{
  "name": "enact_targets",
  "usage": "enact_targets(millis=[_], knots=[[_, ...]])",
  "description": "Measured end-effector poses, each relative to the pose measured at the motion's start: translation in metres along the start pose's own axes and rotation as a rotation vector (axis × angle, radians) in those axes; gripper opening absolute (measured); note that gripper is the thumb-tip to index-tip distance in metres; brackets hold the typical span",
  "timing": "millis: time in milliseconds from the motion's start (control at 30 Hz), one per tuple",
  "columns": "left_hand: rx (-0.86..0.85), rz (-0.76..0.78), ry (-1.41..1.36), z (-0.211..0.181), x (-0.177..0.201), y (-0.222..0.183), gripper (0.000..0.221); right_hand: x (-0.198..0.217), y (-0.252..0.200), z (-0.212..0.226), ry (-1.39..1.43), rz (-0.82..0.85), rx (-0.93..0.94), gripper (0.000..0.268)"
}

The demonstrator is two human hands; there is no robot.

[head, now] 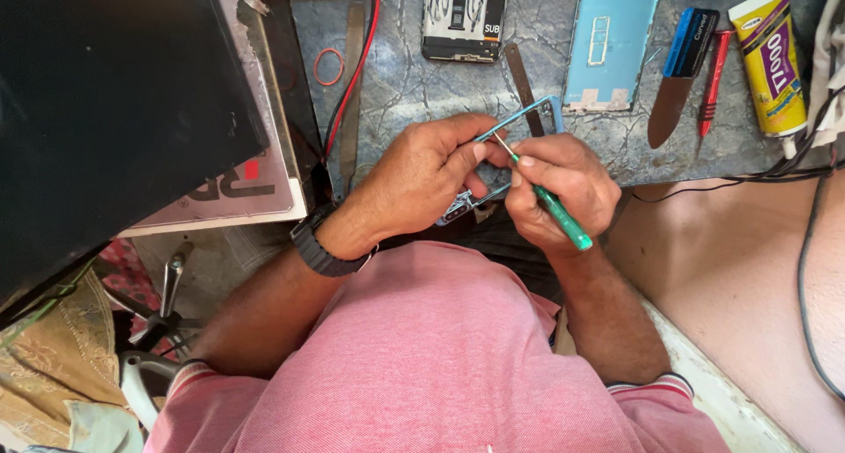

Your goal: The person cleans a blue phone frame using a small brush and a screwdriver to scrape residue, then applies a liquid cleaner from a green bottle and continues scrubbing the edges.

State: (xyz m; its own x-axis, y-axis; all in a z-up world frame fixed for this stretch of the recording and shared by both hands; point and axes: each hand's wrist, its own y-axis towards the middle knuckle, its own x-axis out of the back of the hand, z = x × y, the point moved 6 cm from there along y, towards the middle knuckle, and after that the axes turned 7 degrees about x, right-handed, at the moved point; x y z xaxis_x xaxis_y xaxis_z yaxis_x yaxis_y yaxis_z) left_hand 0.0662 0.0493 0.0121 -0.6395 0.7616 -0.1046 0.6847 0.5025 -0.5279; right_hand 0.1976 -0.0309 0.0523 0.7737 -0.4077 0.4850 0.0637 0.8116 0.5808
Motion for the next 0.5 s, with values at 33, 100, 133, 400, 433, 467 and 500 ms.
enact_targets(millis=[33, 100, 133, 400, 433, 467, 500], knots=[[0.000, 0.000, 0.001, 0.0005, -0.0003, 0.0000, 0.022, 0.0000, 0.0002, 0.0000, 0.001, 0.010, 0.012, 0.025], [-0.026, 0.000, -0.026, -0.0003, -0.0010, 0.0000, 0.023, 0.0009, -0.0002, 0.0005, -0.002, 0.018, 0.024, 0.025], [-0.027, 0.000, -0.025, -0.0003, -0.0013, 0.0005, 0.023, 0.0016, -0.0005, -0.0008, -0.011, -0.002, -0.001, 0.025], [-0.011, -0.010, -0.028, 0.0025, -0.0010, 0.0020, 0.024, 0.0039, -0.0017, -0.0036, -0.026, -0.023, -0.020, 0.022], [-0.013, -0.011, -0.027, 0.0026, -0.0007, 0.0020, 0.024, 0.0017, -0.0007, -0.0014, -0.016, -0.019, 0.021, 0.022], [-0.027, -0.008, -0.029, 0.0026, -0.0011, 0.0011, 0.024, 0.0000, -0.0003, 0.0008, -0.004, -0.014, 0.060, 0.022], [-0.041, -0.004, -0.031, 0.0026, -0.0013, 0.0006, 0.024, -0.0006, 0.0001, 0.0002, -0.003, -0.015, 0.060, 0.022]])
